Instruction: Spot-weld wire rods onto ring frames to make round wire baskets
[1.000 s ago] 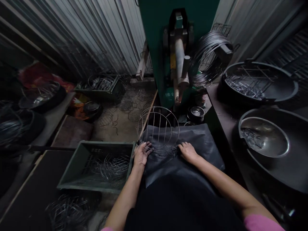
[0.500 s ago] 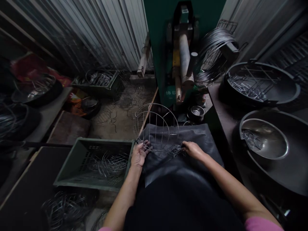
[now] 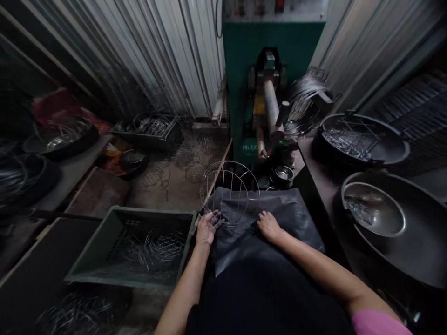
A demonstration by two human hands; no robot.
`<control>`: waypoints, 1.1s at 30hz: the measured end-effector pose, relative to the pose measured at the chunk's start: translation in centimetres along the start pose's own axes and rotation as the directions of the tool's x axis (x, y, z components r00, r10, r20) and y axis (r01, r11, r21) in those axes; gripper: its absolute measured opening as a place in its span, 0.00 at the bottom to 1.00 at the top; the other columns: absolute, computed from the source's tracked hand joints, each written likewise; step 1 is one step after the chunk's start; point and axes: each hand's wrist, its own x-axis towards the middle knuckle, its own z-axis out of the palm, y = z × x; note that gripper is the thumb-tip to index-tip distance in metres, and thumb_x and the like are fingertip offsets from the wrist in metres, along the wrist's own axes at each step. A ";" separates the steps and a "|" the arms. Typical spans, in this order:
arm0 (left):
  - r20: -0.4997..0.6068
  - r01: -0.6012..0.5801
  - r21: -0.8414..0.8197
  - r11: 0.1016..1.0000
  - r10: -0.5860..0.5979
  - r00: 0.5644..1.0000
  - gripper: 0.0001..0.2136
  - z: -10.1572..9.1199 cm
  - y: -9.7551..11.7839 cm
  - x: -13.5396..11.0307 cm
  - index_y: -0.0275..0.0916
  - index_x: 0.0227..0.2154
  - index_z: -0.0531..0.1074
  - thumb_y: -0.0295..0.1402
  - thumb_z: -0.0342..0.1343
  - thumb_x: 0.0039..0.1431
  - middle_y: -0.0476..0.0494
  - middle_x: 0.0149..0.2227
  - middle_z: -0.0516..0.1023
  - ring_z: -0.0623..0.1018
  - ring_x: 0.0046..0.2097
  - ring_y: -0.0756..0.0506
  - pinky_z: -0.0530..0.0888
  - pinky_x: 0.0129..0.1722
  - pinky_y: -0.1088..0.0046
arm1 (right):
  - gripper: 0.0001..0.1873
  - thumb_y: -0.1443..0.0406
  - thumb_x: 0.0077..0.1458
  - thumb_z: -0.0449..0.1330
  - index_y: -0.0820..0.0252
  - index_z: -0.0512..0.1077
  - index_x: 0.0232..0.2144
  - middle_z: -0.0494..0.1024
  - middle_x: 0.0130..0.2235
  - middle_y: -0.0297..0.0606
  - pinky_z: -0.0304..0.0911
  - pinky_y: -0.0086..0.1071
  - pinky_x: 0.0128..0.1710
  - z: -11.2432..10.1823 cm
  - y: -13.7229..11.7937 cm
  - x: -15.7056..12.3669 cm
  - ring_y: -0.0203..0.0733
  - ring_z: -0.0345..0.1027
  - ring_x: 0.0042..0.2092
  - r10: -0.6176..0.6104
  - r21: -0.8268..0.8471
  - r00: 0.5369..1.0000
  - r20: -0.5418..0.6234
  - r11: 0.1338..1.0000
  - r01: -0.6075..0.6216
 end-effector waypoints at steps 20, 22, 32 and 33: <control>0.052 -0.051 -0.107 0.993 0.057 0.997 0.17 0.0 0.0 0.7 0.37 0.33 0.63 0.30 0.62 0.38 0.42 0.33 0.74 0.76 0.37 0.44 0.74 0.34 0.60 | 0.21 0.76 0.51 0.45 0.61 0.72 0.42 0.76 0.44 0.50 0.63 0.32 0.39 2.0 1.4 0.0 0.46 0.73 0.41 -0.007 0.096 0.983 0.182 0.995 -0.011; 0.044 -0.050 -0.098 0.994 0.055 0.998 0.17 -0.1 0.0 0.9 0.37 0.32 0.64 0.30 0.63 0.38 0.43 0.33 0.74 0.76 0.37 0.44 0.74 0.35 0.59 | 0.18 0.75 0.51 0.47 0.63 0.73 0.39 0.76 0.42 0.52 0.63 0.34 0.39 1.4 1.5 0.5 0.48 0.72 0.40 -0.011 0.156 0.986 0.164 0.988 -0.015; 0.050 -0.046 -0.008 0.999 0.046 0.998 0.13 -0.8 -0.1 1.2 0.37 0.30 0.66 0.31 0.61 0.40 0.43 0.34 0.76 0.76 0.39 0.43 0.73 0.39 0.57 | 0.11 0.58 0.48 0.57 0.60 0.69 0.30 0.71 0.23 0.32 0.57 0.27 0.23 -1.3 6.0 -4.1 0.35 0.62 0.23 0.266 0.869 0.943 0.198 0.398 -0.295; 0.056 -0.044 -0.001 0.999 0.044 0.997 0.13 -0.8 0.0 1.0 0.37 0.30 0.66 0.31 0.61 0.40 0.43 0.34 0.76 0.76 0.40 0.42 0.73 0.40 0.56 | 0.12 0.58 0.49 0.55 0.61 0.69 0.30 0.70 0.23 0.31 0.55 0.26 0.21 -1.4 6.4 -4.6 0.33 0.60 0.22 0.273 0.880 0.938 0.216 0.362 -0.308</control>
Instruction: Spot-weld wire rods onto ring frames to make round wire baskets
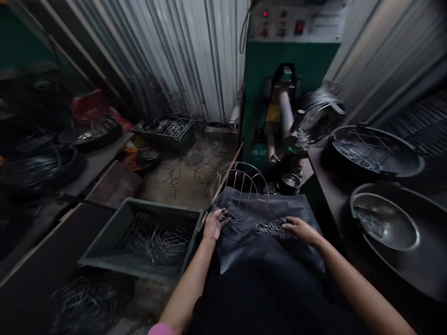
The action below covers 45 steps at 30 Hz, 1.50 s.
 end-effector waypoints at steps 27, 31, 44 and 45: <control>-0.071 0.058 0.103 0.993 -0.050 0.996 0.09 0.6 0.3 0.6 0.38 0.31 0.66 0.29 0.57 0.44 0.43 0.34 0.77 0.76 0.41 0.42 0.73 0.42 0.53 | 0.08 0.61 0.47 0.57 0.61 0.66 0.27 0.71 0.24 0.30 0.52 0.23 0.17 -0.8 -0.8 0.4 0.29 0.59 0.19 0.054 0.251 0.978 0.200 0.962 -0.105; -0.082 0.068 0.128 0.989 -0.058 0.995 0.09 0.6 0.4 0.7 0.38 0.31 0.66 0.30 0.57 0.45 0.43 0.34 0.77 0.76 0.42 0.42 0.72 0.43 0.52 | 0.09 0.60 0.51 0.51 0.60 0.64 0.31 0.70 0.25 0.32 0.57 0.25 0.22 -1.9 1.3 1.0 0.33 0.64 0.23 0.045 0.282 0.995 -0.093 0.959 -0.017; 0.181 -0.366 0.309 0.878 0.323 0.929 0.27 6.1 5.0 0.2 0.40 0.40 0.66 0.25 0.66 0.31 0.46 0.36 0.74 0.75 0.40 0.45 0.72 0.45 0.63 | 0.12 0.59 0.49 0.51 0.60 0.65 0.33 0.66 0.20 0.29 0.57 0.27 0.19 -3.2 5.2 1.8 0.35 0.63 0.21 0.084 0.346 0.944 -0.318 0.938 0.033; 0.239 -0.424 0.329 0.844 0.360 0.902 0.29 7.3 5.7 0.5 0.40 0.40 0.66 0.24 0.67 0.30 0.45 0.37 0.74 0.75 0.40 0.45 0.71 0.46 0.64 | 0.12 0.59 0.48 0.52 0.60 0.65 0.33 0.66 0.21 0.28 0.56 0.26 0.19 -3.2 5.2 1.8 0.34 0.63 0.20 0.101 0.396 0.938 -0.332 0.917 0.041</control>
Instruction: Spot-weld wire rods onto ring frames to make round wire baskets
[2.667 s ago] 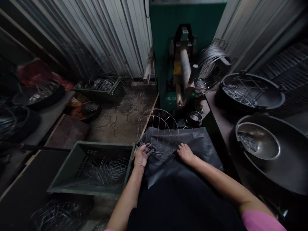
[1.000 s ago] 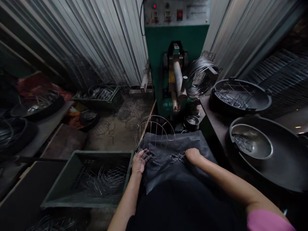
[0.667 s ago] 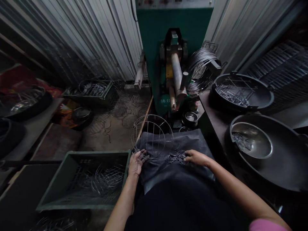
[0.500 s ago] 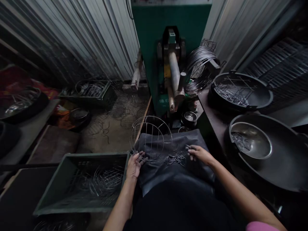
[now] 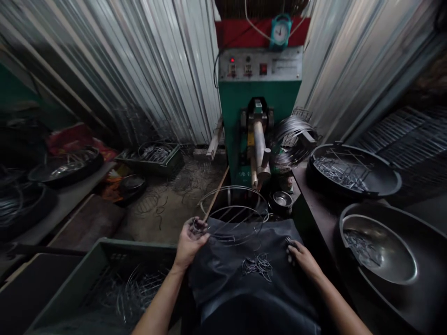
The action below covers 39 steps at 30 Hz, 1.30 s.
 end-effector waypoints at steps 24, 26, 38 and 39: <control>0.098 -0.235 0.194 0.953 0.219 0.971 0.26 4.2 -4.5 5.9 0.37 0.36 0.70 0.21 0.66 0.27 0.49 0.33 0.70 0.72 0.38 0.49 0.67 0.48 0.73 | 0.16 0.52 0.43 0.56 0.57 0.59 0.26 0.66 0.21 0.28 0.53 0.26 0.16 0.6 0.8 -0.4 0.32 0.58 0.18 -0.034 0.187 0.985 -0.171 0.980 0.067; 0.100 -0.234 0.197 0.952 0.218 0.971 0.25 4.2 -5.1 5.9 0.37 0.36 0.69 0.22 0.66 0.28 0.49 0.33 0.69 0.72 0.38 0.49 0.67 0.48 0.72 | 0.16 0.52 0.44 0.55 0.57 0.59 0.27 0.66 0.21 0.28 0.53 0.26 0.16 0.6 0.9 -0.4 0.32 0.59 0.19 -0.032 0.194 0.985 -0.168 0.979 0.065; 0.102 -0.257 0.222 0.941 0.240 0.965 0.27 3.9 -8.7 5.2 0.38 0.41 0.63 0.28 0.65 0.33 0.46 0.35 0.68 0.72 0.40 0.47 0.67 0.49 0.66 | 0.14 0.54 0.45 0.55 0.58 0.61 0.28 0.67 0.22 0.29 0.53 0.25 0.16 0.6 1.2 -0.2 0.31 0.58 0.18 -0.026 0.220 0.985 -0.168 0.973 0.063; 0.104 -0.259 0.219 0.941 0.242 0.965 0.27 4.0 -9.0 5.2 0.38 0.41 0.63 0.29 0.65 0.34 0.46 0.35 0.68 0.72 0.41 0.47 0.67 0.49 0.66 | 0.15 0.54 0.44 0.56 0.58 0.61 0.29 0.68 0.22 0.29 0.53 0.25 0.16 0.6 1.2 -0.2 0.31 0.59 0.18 -0.022 0.229 0.985 -0.173 0.972 0.062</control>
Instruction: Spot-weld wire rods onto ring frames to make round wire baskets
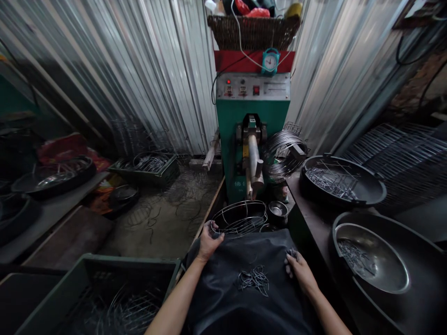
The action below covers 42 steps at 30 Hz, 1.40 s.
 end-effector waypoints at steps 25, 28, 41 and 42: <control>-0.086 0.096 -0.234 0.967 -0.119 0.989 0.22 3.8 -2.5 -0.5 0.38 0.41 0.62 0.35 0.59 0.40 0.48 0.33 0.66 0.71 0.34 0.50 0.70 0.36 0.72 | 0.16 0.56 0.39 0.65 0.62 0.68 0.26 0.70 0.22 0.33 0.61 0.26 0.19 -0.6 0.1 -0.7 0.33 0.65 0.21 0.040 0.174 0.999 0.013 0.984 -0.041; -0.100 0.141 -0.281 0.949 -0.175 0.980 0.21 3.7 -1.6 -0.9 0.39 0.41 0.62 0.37 0.59 0.43 0.47 0.35 0.65 0.70 0.34 0.50 0.72 0.33 0.73 | 0.16 0.57 0.38 0.65 0.62 0.69 0.26 0.71 0.22 0.33 0.60 0.26 0.18 -0.4 0.1 -0.3 0.33 0.65 0.20 0.060 0.182 0.998 0.022 0.981 -0.063; -0.110 0.362 -0.321 0.875 -0.414 0.904 0.20 5.5 4.5 -0.3 0.37 0.38 0.65 0.43 0.57 0.44 0.50 0.30 0.63 0.66 0.27 0.53 0.66 0.19 0.81 | 0.17 0.59 0.36 0.68 0.62 0.70 0.27 0.73 0.23 0.34 0.64 0.25 0.20 0.0 0.1 1.0 0.34 0.68 0.22 0.153 0.263 0.986 0.064 0.950 -0.165; -0.084 0.396 -0.334 0.855 -0.446 0.891 0.19 5.6 5.3 -0.2 0.37 0.38 0.65 0.43 0.57 0.44 0.50 0.29 0.63 0.64 0.26 0.54 0.65 0.18 0.81 | 0.17 0.59 0.36 0.68 0.62 0.70 0.28 0.74 0.24 0.35 0.65 0.25 0.21 -0.1 0.1 1.0 0.34 0.68 0.23 0.157 0.274 0.985 0.068 0.947 -0.170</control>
